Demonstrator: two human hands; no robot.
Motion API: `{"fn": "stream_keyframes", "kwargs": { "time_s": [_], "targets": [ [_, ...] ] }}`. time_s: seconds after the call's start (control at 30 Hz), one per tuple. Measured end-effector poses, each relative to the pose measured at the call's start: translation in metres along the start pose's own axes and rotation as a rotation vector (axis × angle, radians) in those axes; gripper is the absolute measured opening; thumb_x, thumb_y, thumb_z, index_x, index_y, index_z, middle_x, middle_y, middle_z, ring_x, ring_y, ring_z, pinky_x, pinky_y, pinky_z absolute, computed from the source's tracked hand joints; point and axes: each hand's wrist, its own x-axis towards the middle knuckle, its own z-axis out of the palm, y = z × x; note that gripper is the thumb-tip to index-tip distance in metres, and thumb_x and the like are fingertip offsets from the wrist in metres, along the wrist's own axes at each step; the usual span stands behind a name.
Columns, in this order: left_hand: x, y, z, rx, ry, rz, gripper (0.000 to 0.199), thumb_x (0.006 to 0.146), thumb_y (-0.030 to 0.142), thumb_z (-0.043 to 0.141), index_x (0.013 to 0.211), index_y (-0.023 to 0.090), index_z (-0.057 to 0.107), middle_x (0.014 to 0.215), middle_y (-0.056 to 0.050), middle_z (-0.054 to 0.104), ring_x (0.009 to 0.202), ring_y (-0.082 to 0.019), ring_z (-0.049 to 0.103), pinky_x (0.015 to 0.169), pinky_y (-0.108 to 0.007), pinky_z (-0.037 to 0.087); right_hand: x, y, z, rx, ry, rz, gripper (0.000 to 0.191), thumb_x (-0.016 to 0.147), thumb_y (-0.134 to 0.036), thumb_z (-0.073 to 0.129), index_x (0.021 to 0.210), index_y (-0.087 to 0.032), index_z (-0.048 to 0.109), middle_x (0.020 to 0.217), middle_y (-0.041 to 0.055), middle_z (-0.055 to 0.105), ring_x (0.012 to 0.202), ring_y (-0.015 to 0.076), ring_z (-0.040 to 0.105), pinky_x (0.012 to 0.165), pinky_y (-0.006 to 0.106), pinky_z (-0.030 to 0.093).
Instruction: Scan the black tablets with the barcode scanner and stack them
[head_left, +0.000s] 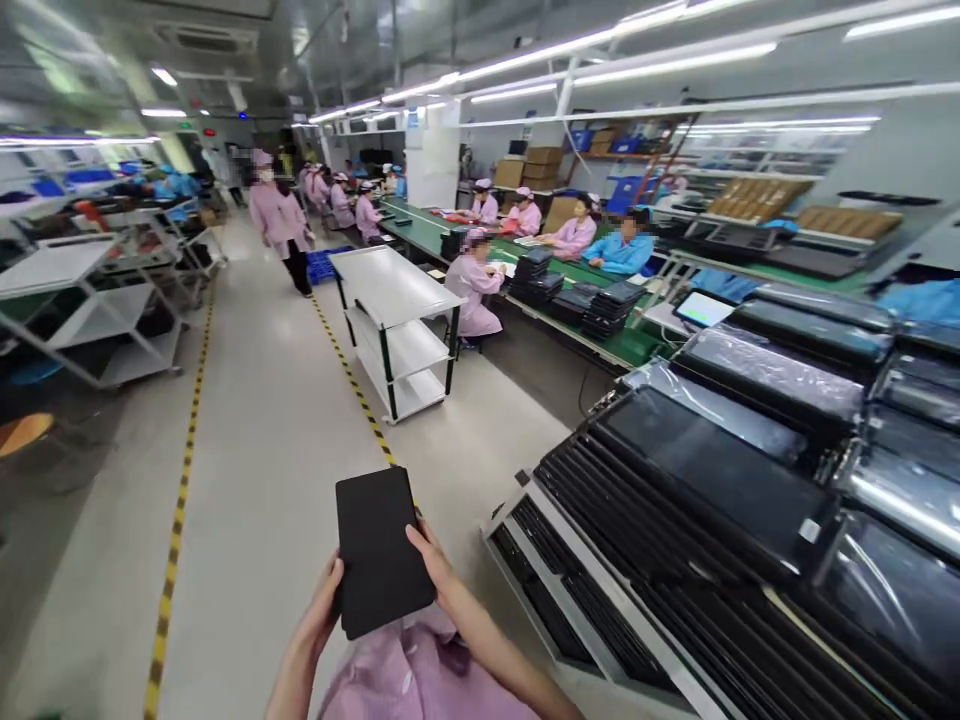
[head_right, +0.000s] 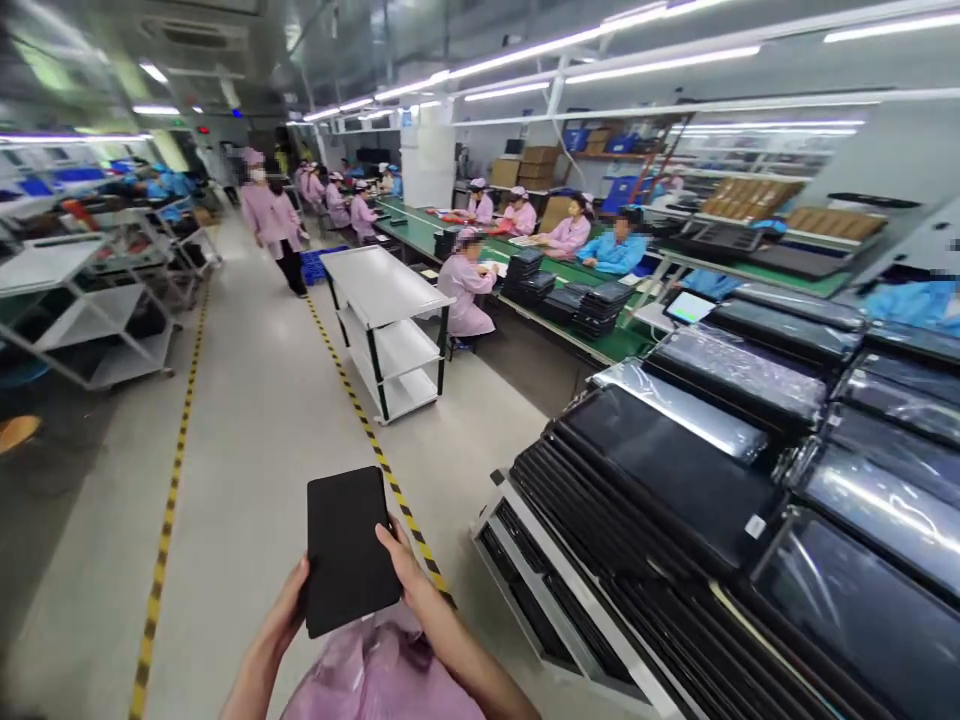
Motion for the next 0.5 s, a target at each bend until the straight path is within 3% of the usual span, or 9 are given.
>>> {"fn": "stream_keyframes", "kwargs": {
  "time_s": [0.13,0.23,0.37,0.5],
  "targets": [
    [0.116,0.081,0.062,0.144,-0.083,-0.094,0.077,0.083,0.046,0.100,0.152,0.022,0.074,0.152,-0.019,0.077,0.149,-0.039,0.069,0.129,-0.049,0.054,0.118,-0.071,-0.006,0.121,0.052,-0.049,0.081,0.079,-0.064,0.094,0.149,-0.029,0.072,0.155,0.0077,0.075,0.145,0.0365,0.068,0.127,0.056,0.050],
    [0.210,0.120,0.111,0.203,-0.052,-0.070,0.072,0.089,0.037,0.095,0.155,0.022,0.070,0.149,-0.018,0.079,0.146,-0.038,0.072,0.130,-0.050,0.053,0.219,-0.110,-0.023,0.165,0.066,-0.012,0.085,0.077,-0.066,0.094,0.148,-0.026,0.071,0.142,0.0107,0.081,0.136,0.0382,0.074,0.123,0.058,0.053],
    [0.340,0.134,0.176,0.235,0.073,-0.097,0.059,0.095,0.029,0.087,0.150,0.017,0.071,0.143,-0.020,0.081,0.145,-0.041,0.072,0.130,-0.053,0.053,0.341,-0.154,-0.067,0.133,0.067,0.030,0.074,0.077,-0.072,0.091,0.133,-0.026,0.077,0.124,0.0100,0.086,0.131,0.0403,0.076,0.121,0.059,0.053],
    [0.439,0.133,0.254,0.287,0.093,-0.135,0.055,0.093,0.030,0.088,0.143,0.013,0.071,0.145,-0.024,0.079,0.147,-0.044,0.069,0.129,-0.053,0.054,0.408,-0.212,-0.125,0.147,0.140,0.047,0.069,0.074,-0.074,0.092,0.123,-0.026,0.082,0.115,0.0086,0.087,0.126,0.0390,0.078,0.123,0.059,0.053]
  ]
}}
